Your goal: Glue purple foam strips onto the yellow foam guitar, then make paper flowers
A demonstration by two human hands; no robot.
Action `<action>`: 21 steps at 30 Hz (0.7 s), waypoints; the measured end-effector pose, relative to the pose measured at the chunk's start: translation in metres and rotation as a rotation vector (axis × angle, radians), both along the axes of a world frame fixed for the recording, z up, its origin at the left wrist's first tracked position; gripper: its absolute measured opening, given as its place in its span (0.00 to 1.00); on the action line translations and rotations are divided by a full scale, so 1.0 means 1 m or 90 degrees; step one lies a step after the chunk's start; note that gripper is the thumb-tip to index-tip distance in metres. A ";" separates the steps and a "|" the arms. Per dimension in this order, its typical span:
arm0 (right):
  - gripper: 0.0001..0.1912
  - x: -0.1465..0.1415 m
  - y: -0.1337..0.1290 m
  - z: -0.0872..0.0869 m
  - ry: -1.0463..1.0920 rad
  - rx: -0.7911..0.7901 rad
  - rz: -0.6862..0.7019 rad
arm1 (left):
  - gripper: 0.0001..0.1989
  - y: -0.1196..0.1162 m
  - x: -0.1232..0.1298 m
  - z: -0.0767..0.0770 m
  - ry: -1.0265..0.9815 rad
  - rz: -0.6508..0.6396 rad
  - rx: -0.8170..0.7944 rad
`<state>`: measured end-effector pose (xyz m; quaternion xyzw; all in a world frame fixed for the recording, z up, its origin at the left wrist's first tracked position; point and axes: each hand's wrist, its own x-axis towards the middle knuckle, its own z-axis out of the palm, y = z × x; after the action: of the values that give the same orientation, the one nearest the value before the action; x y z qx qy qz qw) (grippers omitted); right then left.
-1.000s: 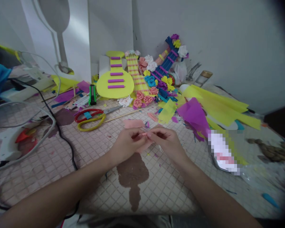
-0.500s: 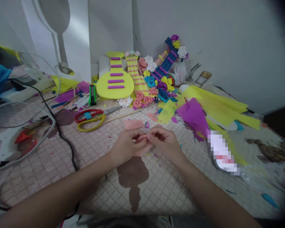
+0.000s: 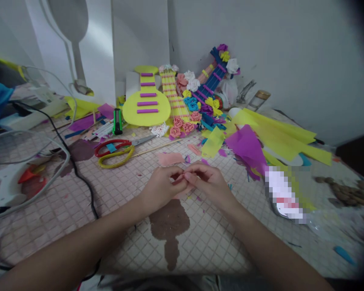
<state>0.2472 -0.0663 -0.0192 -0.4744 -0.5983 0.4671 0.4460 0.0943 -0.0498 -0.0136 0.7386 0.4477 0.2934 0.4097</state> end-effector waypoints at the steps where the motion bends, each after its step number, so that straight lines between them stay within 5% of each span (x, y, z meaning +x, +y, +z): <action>1: 0.06 0.000 0.000 0.000 -0.006 0.004 0.004 | 0.11 0.000 0.000 0.000 0.003 0.001 0.001; 10: 0.05 0.001 0.000 0.005 -0.044 0.050 0.027 | 0.10 -0.001 0.000 -0.002 0.019 -0.030 0.023; 15: 0.07 0.001 -0.002 0.007 0.001 0.019 -0.031 | 0.11 0.001 -0.001 0.000 0.000 -0.026 -0.013; 21: 0.04 0.001 0.000 0.005 -0.099 0.105 -0.052 | 0.11 0.002 -0.002 0.001 0.006 -0.014 -0.025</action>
<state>0.2483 -0.0665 -0.0140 -0.4948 -0.6478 0.3594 0.4542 0.0926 -0.0482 -0.0129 0.7367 0.4474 0.2766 0.4250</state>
